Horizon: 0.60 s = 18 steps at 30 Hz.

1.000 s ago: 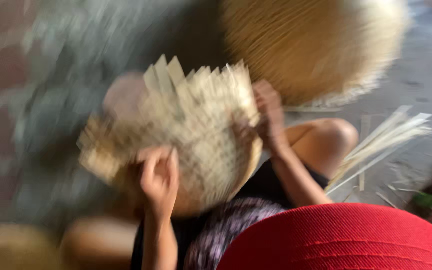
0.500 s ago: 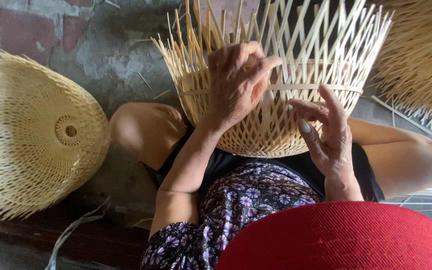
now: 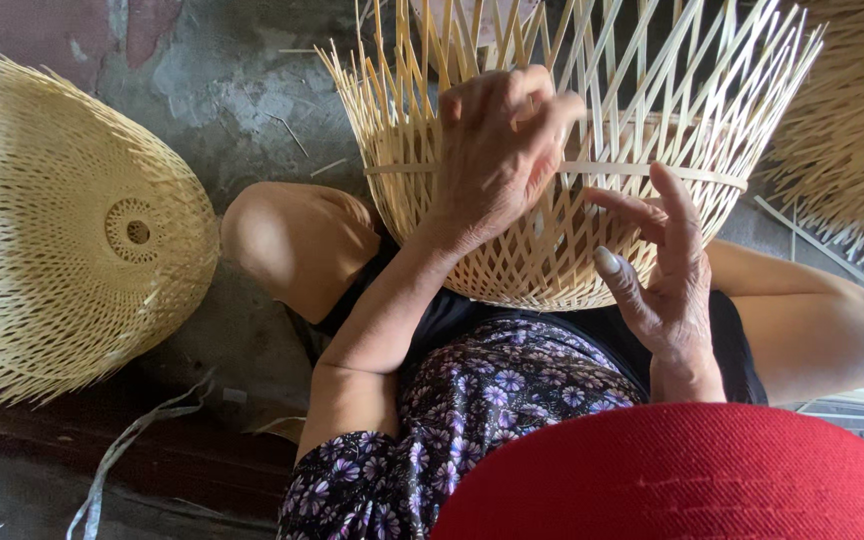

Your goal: The person sits on the floor and weaves a basket by hand, interlacing thin bamboo strips through vertical staves. The person repeatedly threads and tightens the horizontal weaver around the basket's circumference.

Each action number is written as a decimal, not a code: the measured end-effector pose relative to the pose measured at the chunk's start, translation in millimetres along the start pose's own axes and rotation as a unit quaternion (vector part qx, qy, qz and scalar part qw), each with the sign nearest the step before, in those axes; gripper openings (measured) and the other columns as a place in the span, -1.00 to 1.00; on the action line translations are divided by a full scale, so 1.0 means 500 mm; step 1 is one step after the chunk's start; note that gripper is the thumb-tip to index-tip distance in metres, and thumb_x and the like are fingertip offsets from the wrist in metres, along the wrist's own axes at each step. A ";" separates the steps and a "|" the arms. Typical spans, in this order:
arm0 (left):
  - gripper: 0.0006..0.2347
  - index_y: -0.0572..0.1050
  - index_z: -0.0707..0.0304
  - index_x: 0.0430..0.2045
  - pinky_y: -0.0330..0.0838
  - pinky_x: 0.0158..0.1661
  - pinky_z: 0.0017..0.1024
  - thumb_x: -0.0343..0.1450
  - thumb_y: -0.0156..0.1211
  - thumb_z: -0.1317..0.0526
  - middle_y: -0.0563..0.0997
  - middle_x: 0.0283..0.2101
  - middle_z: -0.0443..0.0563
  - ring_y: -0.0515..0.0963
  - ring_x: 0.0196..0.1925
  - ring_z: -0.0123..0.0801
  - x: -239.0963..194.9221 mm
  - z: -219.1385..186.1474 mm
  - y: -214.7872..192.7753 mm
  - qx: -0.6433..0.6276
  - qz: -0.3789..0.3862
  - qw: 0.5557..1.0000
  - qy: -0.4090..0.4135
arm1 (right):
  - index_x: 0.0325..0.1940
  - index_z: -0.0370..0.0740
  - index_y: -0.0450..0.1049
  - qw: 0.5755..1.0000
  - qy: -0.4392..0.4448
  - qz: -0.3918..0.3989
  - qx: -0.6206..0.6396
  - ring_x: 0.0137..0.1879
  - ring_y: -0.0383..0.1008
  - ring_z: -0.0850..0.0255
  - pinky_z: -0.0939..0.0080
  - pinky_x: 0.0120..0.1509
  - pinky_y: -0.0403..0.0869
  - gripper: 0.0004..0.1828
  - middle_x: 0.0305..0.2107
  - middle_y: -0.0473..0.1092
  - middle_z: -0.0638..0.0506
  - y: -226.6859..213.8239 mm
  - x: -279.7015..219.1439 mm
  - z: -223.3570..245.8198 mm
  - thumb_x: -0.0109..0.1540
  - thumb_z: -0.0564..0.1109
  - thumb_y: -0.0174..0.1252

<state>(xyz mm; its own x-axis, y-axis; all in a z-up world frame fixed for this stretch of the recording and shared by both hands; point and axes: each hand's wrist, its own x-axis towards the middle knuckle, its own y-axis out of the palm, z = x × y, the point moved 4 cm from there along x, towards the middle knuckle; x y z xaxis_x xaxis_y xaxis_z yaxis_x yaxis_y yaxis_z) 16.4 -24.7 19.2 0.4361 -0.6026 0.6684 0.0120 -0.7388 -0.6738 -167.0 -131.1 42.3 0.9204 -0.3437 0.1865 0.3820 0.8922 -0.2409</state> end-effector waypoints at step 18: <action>-0.65 0.40 -0.19 0.06 0.14 0.19 -0.13 0.46 0.34 0.29 0.38 0.05 -0.16 0.42 0.10 -0.36 0.006 -0.009 -0.011 -0.015 -0.022 1.000 -0.004 | 0.66 -0.06 -0.02 0.998 -0.036 0.002 -0.059 0.38 0.47 0.10 -0.01 0.57 0.38 -0.17 0.18 0.48 -0.15 -0.008 -0.014 -0.033 0.40 -0.01 0.24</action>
<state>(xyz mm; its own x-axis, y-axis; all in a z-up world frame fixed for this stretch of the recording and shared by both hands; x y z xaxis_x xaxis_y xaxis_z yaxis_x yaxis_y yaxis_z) 13.6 -23.9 26.3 0.4428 -0.5675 0.6941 0.0036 -0.7730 -0.6343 -173.5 -137.2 26.3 0.9154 -0.3134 0.2526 0.3886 0.8516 -0.3518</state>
